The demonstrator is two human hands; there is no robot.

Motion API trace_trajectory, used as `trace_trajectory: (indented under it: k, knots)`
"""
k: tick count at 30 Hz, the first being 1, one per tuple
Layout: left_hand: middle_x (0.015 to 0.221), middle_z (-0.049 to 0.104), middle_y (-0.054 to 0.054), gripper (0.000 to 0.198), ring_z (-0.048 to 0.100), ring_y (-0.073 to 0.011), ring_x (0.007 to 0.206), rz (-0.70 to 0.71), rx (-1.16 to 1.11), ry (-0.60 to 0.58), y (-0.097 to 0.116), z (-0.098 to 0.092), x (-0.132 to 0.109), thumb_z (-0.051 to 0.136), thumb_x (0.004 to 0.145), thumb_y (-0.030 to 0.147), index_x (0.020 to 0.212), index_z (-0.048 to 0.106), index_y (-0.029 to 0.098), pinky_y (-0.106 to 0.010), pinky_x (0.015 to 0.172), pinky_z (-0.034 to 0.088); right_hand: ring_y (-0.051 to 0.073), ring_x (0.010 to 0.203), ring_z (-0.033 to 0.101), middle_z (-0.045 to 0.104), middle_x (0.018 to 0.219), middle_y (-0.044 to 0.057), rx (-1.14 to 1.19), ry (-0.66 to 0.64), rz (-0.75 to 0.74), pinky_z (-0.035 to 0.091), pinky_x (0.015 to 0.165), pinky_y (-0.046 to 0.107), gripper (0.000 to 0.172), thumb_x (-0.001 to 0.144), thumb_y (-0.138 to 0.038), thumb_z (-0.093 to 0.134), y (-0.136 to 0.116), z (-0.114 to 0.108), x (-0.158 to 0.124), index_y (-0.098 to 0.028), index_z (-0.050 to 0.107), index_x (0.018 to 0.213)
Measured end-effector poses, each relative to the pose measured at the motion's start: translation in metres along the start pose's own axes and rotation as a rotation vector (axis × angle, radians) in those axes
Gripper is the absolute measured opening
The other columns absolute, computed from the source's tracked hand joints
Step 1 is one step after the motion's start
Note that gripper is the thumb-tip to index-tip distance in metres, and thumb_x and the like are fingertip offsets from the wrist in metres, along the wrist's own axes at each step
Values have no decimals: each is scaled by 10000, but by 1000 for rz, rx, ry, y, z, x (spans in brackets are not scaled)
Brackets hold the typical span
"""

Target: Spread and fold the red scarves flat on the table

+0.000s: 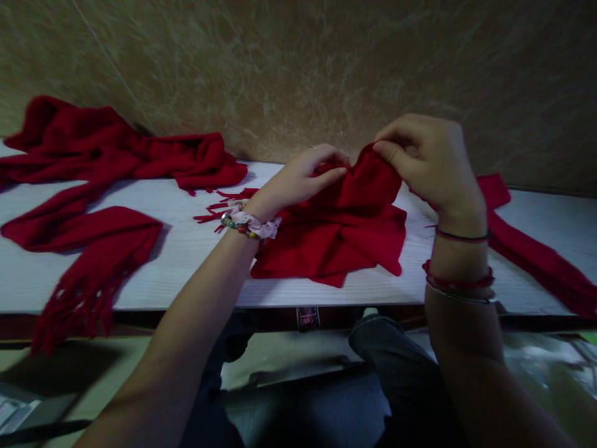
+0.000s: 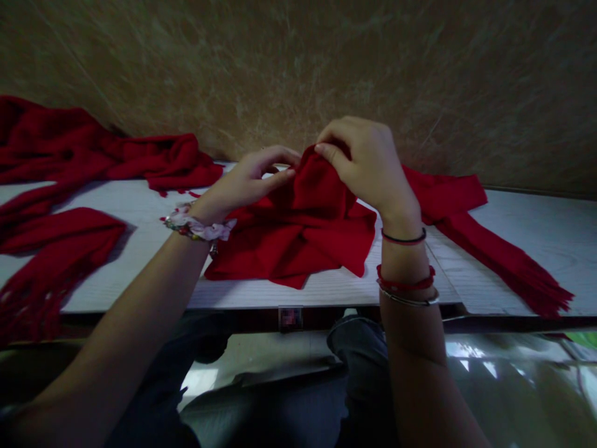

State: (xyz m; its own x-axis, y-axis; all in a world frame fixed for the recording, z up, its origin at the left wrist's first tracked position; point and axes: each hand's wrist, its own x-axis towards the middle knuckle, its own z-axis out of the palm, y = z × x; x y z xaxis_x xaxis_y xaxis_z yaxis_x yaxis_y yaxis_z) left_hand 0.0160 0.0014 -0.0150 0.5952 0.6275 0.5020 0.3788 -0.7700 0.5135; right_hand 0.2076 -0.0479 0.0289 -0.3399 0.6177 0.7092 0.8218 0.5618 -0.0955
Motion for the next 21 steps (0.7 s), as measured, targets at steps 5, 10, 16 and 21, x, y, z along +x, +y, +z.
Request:
trace_trajectory:
  k: [5,10,16,21]
  knots:
    - [937,612,-29,296,556,-210,984,-19,-92,-20,1,-3,-2,485,851,424,990,594,186,-308,813,456,210,794,626,693,812,45,-11,17,-13,447,729,339,86,821,-219,584,-4,-2,1,-226,633,750]
    - [827,590,-12,287,574,-206,914,-34,-125,-5,5,-8,-4,438,875,421,876,599,183,-307,760,465,212,773,619,690,784,37,-37,31,11,443,712,344,105,818,-235,590,-3,-6,1,-244,613,715]
    - [821,574,-21,249,561,-207,928,-78,-82,23,4,-9,-1,439,872,363,872,591,166,-317,763,465,231,778,611,681,799,36,-6,48,-33,443,713,365,102,829,-285,571,-7,-10,-1,-286,600,731]
    - [825,574,-21,190,569,-175,878,-84,-113,-31,-2,-9,-3,510,830,315,891,580,149,-290,737,459,225,804,612,678,829,35,-8,71,-68,442,716,346,114,849,-297,545,-13,-14,-2,-302,593,746]
